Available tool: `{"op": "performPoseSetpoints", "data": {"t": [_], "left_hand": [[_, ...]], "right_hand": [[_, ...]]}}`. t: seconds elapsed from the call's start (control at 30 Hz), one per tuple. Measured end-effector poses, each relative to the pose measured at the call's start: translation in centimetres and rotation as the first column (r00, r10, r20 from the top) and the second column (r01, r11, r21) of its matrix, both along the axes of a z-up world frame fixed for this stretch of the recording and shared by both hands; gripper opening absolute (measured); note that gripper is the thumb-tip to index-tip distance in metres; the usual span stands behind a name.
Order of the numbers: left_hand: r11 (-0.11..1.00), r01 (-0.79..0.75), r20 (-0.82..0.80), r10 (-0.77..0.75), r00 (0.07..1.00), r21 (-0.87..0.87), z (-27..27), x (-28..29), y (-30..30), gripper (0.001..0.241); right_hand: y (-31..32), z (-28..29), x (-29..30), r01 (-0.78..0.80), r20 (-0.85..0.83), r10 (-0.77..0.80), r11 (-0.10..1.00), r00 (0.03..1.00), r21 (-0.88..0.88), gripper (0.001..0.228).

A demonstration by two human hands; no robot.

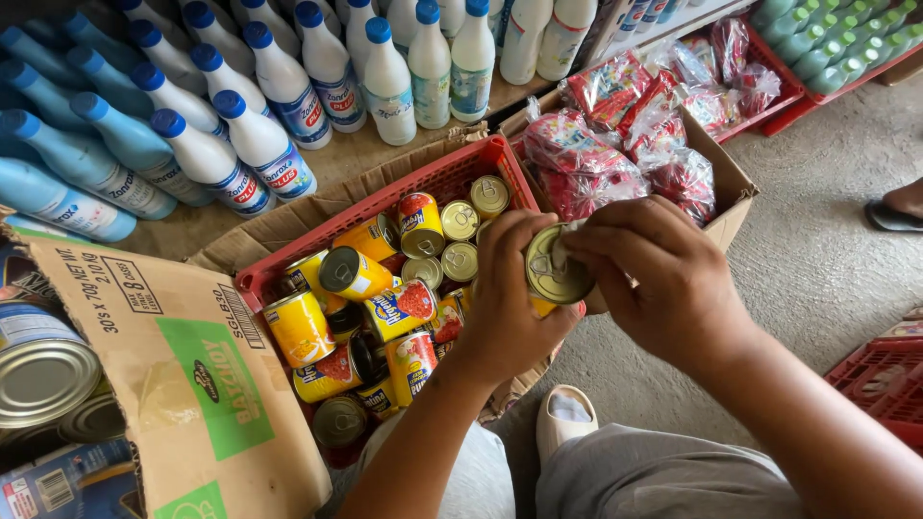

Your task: Cleaning dust off canned goods with a cloth and organizing them onto grocery store shelves.

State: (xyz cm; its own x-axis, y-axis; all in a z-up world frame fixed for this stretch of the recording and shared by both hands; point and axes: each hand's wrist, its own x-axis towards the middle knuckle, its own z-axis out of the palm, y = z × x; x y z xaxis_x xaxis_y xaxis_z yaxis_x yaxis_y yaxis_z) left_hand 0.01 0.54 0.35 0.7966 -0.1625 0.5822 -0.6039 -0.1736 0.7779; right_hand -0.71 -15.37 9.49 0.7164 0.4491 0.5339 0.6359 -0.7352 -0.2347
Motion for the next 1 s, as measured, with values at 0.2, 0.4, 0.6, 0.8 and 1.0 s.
{"op": "performPoseSetpoints", "data": {"t": [0.2,0.4,0.6,0.8,1.0], "left_hand": [[0.997,0.064,0.057,-0.062,0.996,-0.040,-0.9,0.3,-0.6,0.071],[1.000,-0.020,0.010,0.020,1.000,-0.006,-0.6,0.6,0.0,0.080],[0.997,0.058,0.062,-0.062,0.996,0.060,0.0,-0.3,-0.6,0.074],[0.995,0.040,-0.025,-0.043,0.999,-0.093,-0.6,0.9,0.1,0.073],[0.481,-0.119,-0.420,-0.586,0.693,-0.869,-4.6,1.6,-0.9,0.064]], "right_hand": [[1.8,0.0,-1.3,-0.155,-0.127,0.164,0.985,0.978,0.074,0.017],[0.0,0.6,-0.2,-0.121,-0.162,0.121,0.993,0.979,0.006,0.022],[1.4,-0.3,-0.8,-0.130,0.054,0.131,0.991,0.990,-0.014,0.016],[1.4,1.5,-0.7,-0.301,-0.079,0.297,0.953,0.952,-0.039,0.019],[-1.9,0.9,-1.0,0.011,-0.015,-0.007,0.974,1.000,0.225,0.012]]}}
